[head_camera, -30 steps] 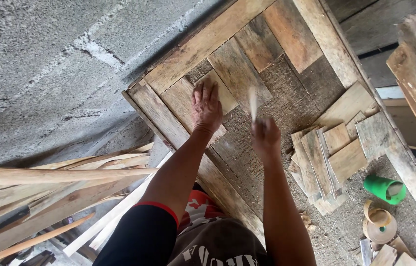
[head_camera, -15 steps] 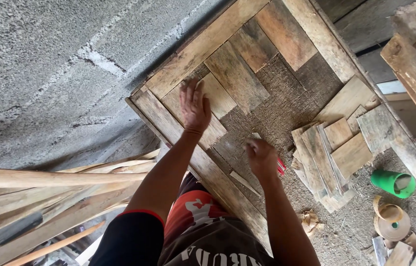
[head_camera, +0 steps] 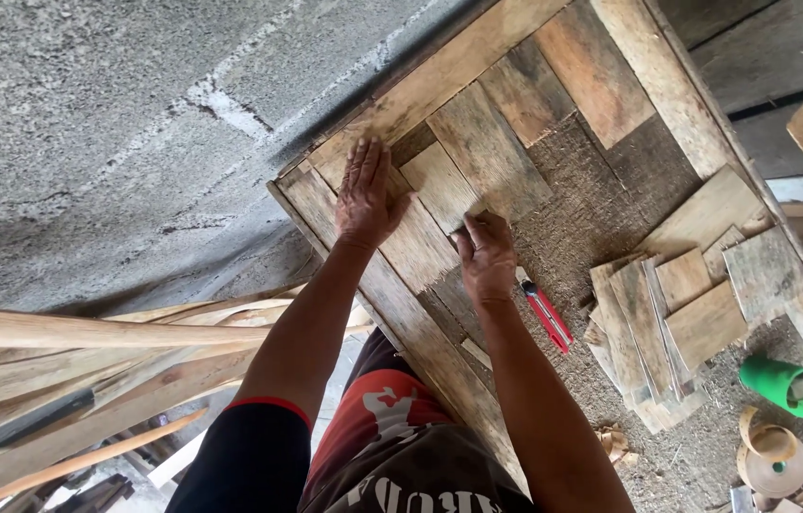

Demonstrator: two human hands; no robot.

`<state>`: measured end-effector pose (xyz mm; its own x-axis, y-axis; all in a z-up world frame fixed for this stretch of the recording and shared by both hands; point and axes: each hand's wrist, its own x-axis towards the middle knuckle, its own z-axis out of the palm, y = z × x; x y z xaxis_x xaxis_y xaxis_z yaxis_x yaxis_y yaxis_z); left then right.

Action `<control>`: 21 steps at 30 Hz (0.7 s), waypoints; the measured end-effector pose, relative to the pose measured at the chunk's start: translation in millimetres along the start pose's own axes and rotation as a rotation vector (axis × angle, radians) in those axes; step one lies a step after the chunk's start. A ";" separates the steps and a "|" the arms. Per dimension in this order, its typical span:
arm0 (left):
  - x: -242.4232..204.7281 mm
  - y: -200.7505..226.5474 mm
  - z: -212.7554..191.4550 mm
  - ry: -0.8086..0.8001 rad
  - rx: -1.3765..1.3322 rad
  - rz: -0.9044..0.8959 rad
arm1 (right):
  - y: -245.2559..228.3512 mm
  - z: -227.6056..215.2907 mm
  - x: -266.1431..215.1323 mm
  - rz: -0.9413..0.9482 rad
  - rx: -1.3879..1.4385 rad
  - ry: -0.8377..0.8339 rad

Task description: Applying and trimming thin wood strips onto a wooden base using a utility knife.

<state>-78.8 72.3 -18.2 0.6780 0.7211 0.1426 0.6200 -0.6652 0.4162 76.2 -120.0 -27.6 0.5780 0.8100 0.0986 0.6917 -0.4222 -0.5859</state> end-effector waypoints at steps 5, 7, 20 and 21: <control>0.8 2.1 -4.4 -0.026 -0.004 -0.020 | 5.1 9.9 5.9 -0.017 -0.011 -0.013; 1.4 -0.3 0.7 -0.020 -0.009 -0.024 | 8.4 15.5 10.2 -0.039 -0.016 -0.003; 0.7 1.5 2.2 0.007 -0.016 -0.040 | 9.7 26.6 16.4 -0.039 -0.058 -0.036; 0.1 0.9 2.8 0.010 -0.022 -0.045 | 9.3 26.1 16.0 -0.053 -0.086 -0.030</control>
<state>-77.1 71.2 -20.4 0.6457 0.7520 0.1325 0.6405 -0.6279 0.4422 80.6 -100.4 -52.4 0.5274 0.8434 0.1026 0.7561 -0.4108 -0.5095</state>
